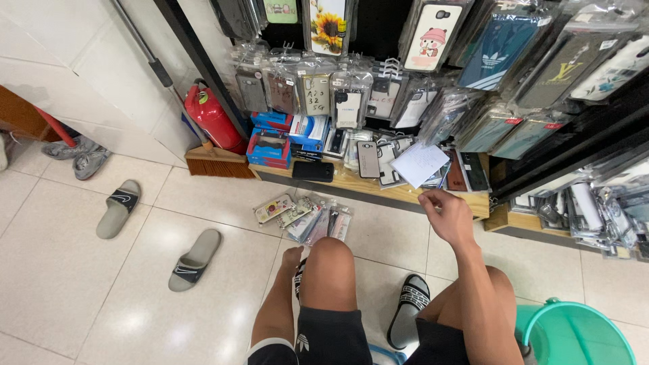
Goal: The person cleans various phone cases by hand using a grey cloth, wiping both the inner and outer surfaces, before placing them back into plastic packaging.
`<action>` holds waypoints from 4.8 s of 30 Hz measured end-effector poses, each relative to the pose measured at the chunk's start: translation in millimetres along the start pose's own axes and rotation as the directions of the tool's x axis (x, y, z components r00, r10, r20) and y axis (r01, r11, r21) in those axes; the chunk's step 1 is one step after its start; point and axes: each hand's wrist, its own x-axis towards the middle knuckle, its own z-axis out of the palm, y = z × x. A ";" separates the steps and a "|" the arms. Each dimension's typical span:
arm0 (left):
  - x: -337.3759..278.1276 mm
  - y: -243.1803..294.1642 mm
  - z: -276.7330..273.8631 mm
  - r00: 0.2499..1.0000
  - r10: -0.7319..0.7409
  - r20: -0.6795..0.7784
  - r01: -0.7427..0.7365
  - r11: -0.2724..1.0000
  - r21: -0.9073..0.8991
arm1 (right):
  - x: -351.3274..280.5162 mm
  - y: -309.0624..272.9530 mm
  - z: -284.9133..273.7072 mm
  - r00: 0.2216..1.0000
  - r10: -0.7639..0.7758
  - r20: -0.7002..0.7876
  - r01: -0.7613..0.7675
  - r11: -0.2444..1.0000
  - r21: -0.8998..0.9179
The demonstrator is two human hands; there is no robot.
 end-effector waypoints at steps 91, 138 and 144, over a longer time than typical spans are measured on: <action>-329.1 332.2 45.3 0.387 0.900 0.201 -0.823 0.435 -0.366 | -3.9 -55.1 33.5 0.911 -0.354 -0.211 0.384 0.547 0.744; -258.9 363.7 -1.6 0.218 0.964 0.151 0.449 0.038 -0.893 | 31.7 33.8 81.3 0.881 0.305 0.361 -0.457 0.743 0.490; -294.1 359.3 0.4 0.219 0.946 0.241 0.340 0.157 -0.927 | -112.7 39.5 -65.5 0.962 0.081 -0.259 0.004 0.949 0.314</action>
